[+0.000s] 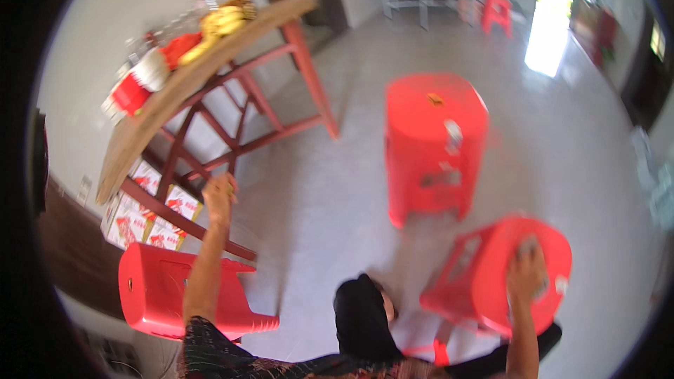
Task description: The person wipes a red plastic stool with a grey cloth, cleaning the top surface, sides, and legs. They rotate the stool to access different areas and eventually place it upright on the floor. The person then picks up a second red stool and begins wiping it as well.
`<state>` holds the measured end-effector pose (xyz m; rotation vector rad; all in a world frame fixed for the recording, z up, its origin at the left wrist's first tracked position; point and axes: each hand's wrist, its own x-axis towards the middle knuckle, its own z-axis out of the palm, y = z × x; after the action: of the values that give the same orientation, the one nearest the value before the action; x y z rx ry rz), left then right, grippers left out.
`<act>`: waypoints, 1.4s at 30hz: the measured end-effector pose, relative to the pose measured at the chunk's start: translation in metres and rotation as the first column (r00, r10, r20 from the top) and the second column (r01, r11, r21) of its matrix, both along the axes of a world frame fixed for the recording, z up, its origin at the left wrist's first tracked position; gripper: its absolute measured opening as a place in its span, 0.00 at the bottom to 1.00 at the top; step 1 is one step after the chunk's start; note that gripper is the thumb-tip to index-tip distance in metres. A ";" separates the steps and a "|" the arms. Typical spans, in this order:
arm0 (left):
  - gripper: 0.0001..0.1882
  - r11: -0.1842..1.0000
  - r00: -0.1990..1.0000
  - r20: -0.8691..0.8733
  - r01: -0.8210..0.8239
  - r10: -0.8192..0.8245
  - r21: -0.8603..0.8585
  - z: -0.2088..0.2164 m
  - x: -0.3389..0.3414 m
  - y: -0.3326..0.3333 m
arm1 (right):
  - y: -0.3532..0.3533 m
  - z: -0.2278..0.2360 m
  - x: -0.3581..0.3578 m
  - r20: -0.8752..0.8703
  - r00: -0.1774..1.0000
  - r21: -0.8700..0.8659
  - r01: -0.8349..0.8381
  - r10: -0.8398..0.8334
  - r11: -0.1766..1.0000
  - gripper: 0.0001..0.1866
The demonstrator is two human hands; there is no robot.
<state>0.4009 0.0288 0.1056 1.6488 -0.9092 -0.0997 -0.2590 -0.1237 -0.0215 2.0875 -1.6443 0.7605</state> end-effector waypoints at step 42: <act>0.13 0.773 0.716 0.292 0.573 -0.634 0.273 -0.165 -0.446 0.023 | 0.116 0.012 -0.016 0.069 0.937 0.135 -0.348 0.342 0.928 0.22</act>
<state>-0.0453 0.0517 -0.0597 1.4727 -1.7676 -0.3319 -0.2747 -0.0078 -0.0094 2.5228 -1.4052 0.8196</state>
